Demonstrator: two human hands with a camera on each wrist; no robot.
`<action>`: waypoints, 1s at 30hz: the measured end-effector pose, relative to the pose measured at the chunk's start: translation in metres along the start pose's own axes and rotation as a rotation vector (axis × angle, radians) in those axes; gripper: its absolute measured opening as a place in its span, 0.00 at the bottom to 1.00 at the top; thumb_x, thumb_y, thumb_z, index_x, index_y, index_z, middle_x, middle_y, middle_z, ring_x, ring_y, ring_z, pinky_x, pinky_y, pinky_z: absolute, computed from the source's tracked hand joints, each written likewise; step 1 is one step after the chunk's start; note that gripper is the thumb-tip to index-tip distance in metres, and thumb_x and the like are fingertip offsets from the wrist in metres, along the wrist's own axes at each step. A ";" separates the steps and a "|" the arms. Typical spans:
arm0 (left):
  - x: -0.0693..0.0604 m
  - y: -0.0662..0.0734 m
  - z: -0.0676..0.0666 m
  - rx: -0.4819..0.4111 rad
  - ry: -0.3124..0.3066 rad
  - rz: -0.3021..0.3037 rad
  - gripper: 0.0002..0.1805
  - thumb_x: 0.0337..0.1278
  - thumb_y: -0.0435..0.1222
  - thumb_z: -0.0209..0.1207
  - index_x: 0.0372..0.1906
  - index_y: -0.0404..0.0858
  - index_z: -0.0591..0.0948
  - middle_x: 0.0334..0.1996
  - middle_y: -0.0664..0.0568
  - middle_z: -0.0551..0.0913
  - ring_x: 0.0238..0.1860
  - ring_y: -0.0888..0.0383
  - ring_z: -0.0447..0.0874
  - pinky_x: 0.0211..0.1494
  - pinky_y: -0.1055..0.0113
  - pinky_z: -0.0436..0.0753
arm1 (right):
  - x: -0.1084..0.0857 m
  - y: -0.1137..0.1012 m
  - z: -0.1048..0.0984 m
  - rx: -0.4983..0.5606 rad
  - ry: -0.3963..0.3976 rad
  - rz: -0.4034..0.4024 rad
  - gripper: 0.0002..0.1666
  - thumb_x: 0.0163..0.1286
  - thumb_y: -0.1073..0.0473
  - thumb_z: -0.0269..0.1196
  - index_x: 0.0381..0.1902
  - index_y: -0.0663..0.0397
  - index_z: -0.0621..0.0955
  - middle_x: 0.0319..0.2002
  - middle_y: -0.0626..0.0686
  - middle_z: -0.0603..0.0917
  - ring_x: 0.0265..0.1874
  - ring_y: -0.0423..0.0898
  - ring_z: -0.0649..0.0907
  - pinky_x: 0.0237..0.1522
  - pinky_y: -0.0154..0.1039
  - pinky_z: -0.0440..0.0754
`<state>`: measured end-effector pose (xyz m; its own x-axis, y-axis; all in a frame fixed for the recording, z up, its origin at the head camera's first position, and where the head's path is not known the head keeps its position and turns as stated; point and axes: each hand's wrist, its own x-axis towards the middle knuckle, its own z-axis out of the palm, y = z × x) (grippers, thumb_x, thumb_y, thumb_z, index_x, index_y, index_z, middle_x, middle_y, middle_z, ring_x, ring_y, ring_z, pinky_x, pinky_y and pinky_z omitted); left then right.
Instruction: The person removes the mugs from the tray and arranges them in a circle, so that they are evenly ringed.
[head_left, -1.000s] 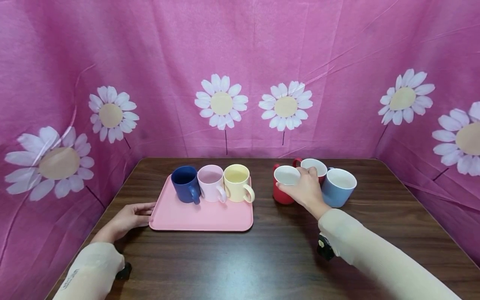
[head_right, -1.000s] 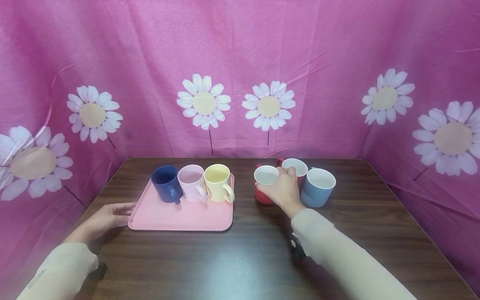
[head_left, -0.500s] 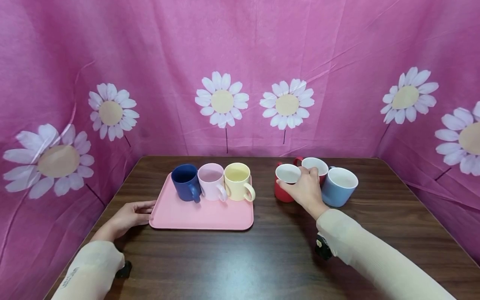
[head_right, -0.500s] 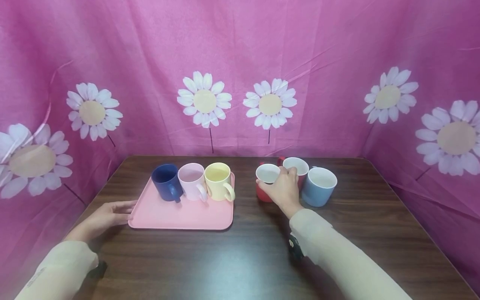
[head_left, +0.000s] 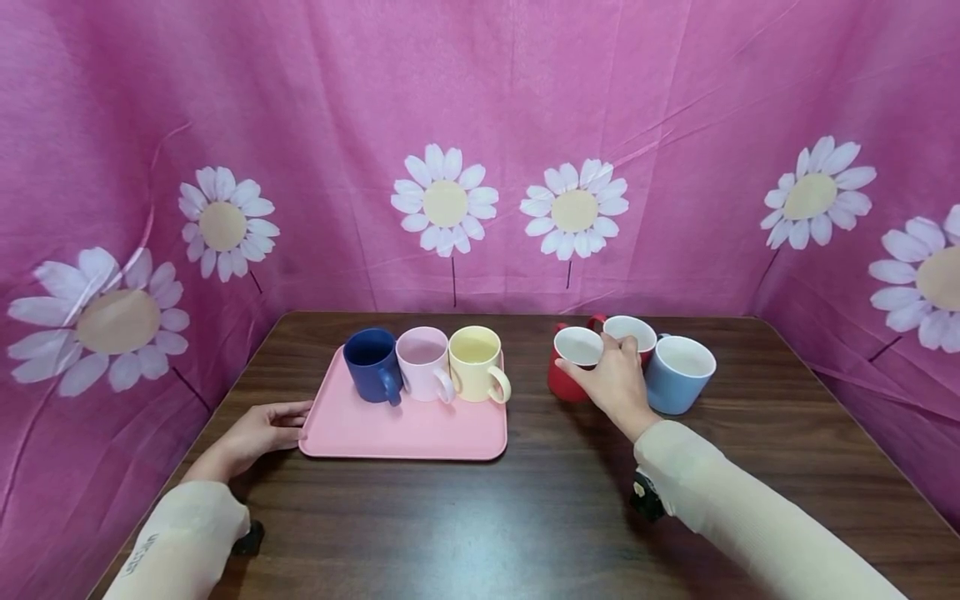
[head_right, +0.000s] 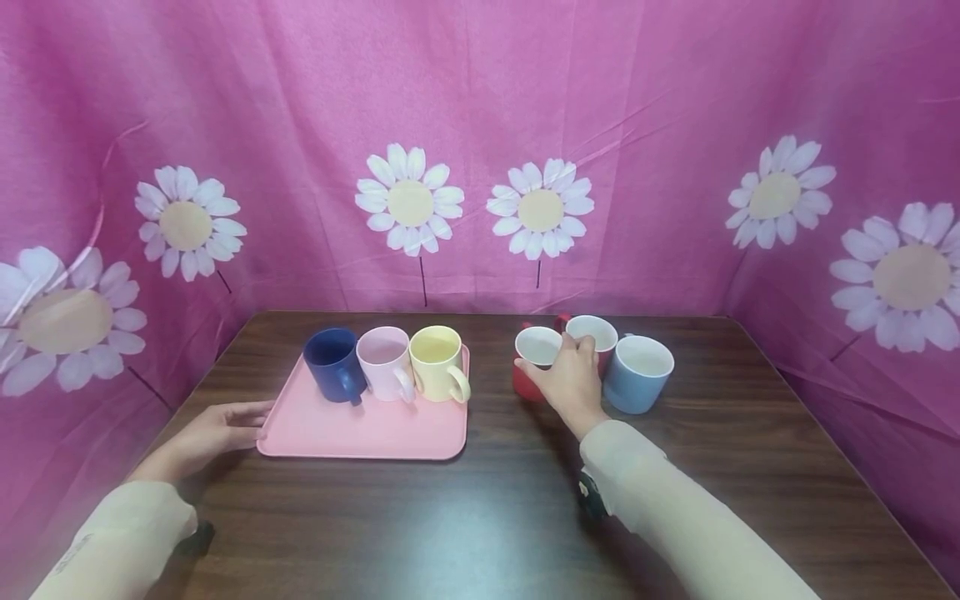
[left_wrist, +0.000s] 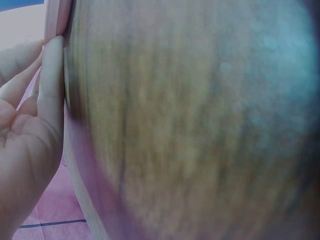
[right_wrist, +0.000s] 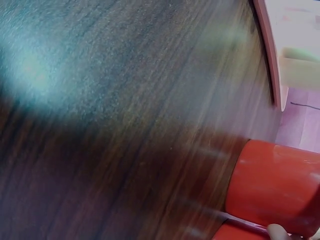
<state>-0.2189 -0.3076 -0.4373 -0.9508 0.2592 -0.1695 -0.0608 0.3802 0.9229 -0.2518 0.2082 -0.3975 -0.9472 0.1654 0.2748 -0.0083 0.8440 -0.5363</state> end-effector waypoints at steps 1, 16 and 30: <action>0.000 0.000 0.000 0.001 0.000 0.000 0.34 0.55 0.26 0.62 0.64 0.18 0.62 0.55 0.26 0.73 0.44 0.67 0.79 0.44 0.70 0.80 | 0.000 0.000 -0.001 -0.006 -0.005 0.003 0.53 0.53 0.37 0.69 0.63 0.69 0.67 0.50 0.69 0.67 0.49 0.66 0.70 0.52 0.62 0.72; 0.000 0.000 -0.001 -0.005 -0.009 0.006 0.34 0.55 0.26 0.62 0.64 0.18 0.61 0.55 0.25 0.72 0.44 0.67 0.79 0.44 0.70 0.80 | -0.010 -0.014 -0.029 0.045 0.037 -0.073 0.52 0.55 0.33 0.66 0.66 0.63 0.66 0.55 0.68 0.67 0.51 0.64 0.71 0.47 0.61 0.74; -0.001 0.000 -0.001 -0.028 -0.030 0.014 0.35 0.56 0.25 0.61 0.65 0.17 0.60 0.55 0.24 0.72 0.43 0.66 0.79 0.43 0.69 0.81 | -0.029 -0.037 -0.014 0.181 -0.053 -0.203 0.42 0.55 0.42 0.71 0.61 0.58 0.71 0.52 0.61 0.75 0.50 0.57 0.76 0.50 0.55 0.76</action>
<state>-0.2182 -0.3086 -0.4373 -0.9423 0.2908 -0.1660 -0.0564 0.3510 0.9347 -0.2193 0.1797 -0.3748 -0.9356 -0.0290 0.3519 -0.2526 0.7515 -0.6095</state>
